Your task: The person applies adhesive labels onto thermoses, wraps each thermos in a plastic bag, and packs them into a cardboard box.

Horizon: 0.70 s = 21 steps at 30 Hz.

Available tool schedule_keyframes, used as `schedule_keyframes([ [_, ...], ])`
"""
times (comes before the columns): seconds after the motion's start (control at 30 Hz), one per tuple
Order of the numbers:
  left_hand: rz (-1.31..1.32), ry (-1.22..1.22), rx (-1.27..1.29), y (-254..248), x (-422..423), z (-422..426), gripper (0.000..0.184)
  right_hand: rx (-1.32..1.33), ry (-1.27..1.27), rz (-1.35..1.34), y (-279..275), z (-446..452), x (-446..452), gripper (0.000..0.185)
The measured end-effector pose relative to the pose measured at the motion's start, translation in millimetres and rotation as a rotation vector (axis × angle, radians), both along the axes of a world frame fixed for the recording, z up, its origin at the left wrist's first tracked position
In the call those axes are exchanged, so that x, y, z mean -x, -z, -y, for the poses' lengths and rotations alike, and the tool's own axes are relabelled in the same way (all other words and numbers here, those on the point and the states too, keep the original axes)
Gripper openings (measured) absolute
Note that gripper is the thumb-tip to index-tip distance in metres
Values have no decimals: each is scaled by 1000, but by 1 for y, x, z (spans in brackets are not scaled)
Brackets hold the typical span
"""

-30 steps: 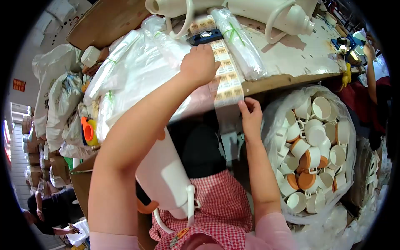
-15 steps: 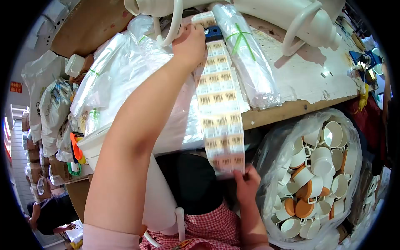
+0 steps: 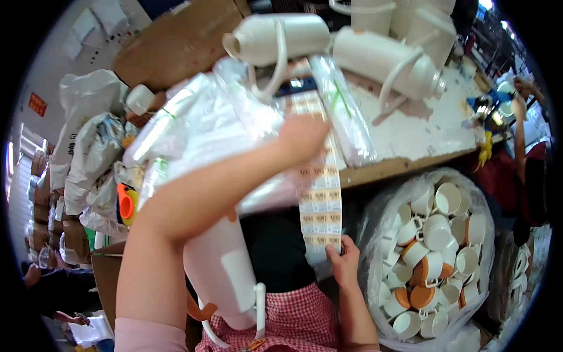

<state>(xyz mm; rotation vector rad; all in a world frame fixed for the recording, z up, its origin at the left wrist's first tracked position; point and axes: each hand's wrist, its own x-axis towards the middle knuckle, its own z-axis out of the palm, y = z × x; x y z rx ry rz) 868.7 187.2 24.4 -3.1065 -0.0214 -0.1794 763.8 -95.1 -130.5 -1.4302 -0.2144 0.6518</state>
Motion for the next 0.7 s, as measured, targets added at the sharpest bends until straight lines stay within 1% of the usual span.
schedule_keyframes([
  [0.03,-4,-13,85,-21,30,29,24,-7,6,50,5,2,2,22],
  [0.07,-68,76,44,-25,50,39,26,-14,14,103,6,2,1,21],
  [0.1,-61,101,49,-39,77,55,26,-56,14,54,-3,1,4,20],
  [0.13,-55,181,1,-46,102,63,16,-71,10,90,-14,-3,1,20],
  [0.17,-87,198,15,-55,125,68,18,-63,4,55,-24,-4,3,21],
  [0.2,-136,161,57,-65,146,72,21,-51,-2,16,-34,-5,6,21],
  [0.27,-204,87,198,-88,183,71,27,-77,-13,64,-39,-9,3,22],
  [0.3,-175,50,201,-93,197,70,27,-2,-5,108,-33,-5,1,24],
  [0.33,-208,74,216,-100,215,66,29,60,-42,155,-27,-8,-3,26],
  [0.37,-237,56,226,-107,238,57,31,38,-17,131,-20,-8,-7,29],
  [0.4,-93,75,240,-104,264,50,33,20,-44,95,-9,-10,-11,33],
  [0.43,-82,37,246,-110,281,48,31,-78,-58,74,2,-8,-16,37],
  [0.47,-5,32,219,-100,294,44,31,-93,-110,27,-8,-4,-18,40],
  [0.53,33,-54,212,-82,312,41,32,-31,-132,100,-19,-9,-20,39],
  [0.63,51,-114,295,-74,348,39,30,60,-132,191,-26,-14,-14,39],
  [0.7,117,-129,189,-69,363,44,26,101,-121,229,-26,-13,-13,38],
])
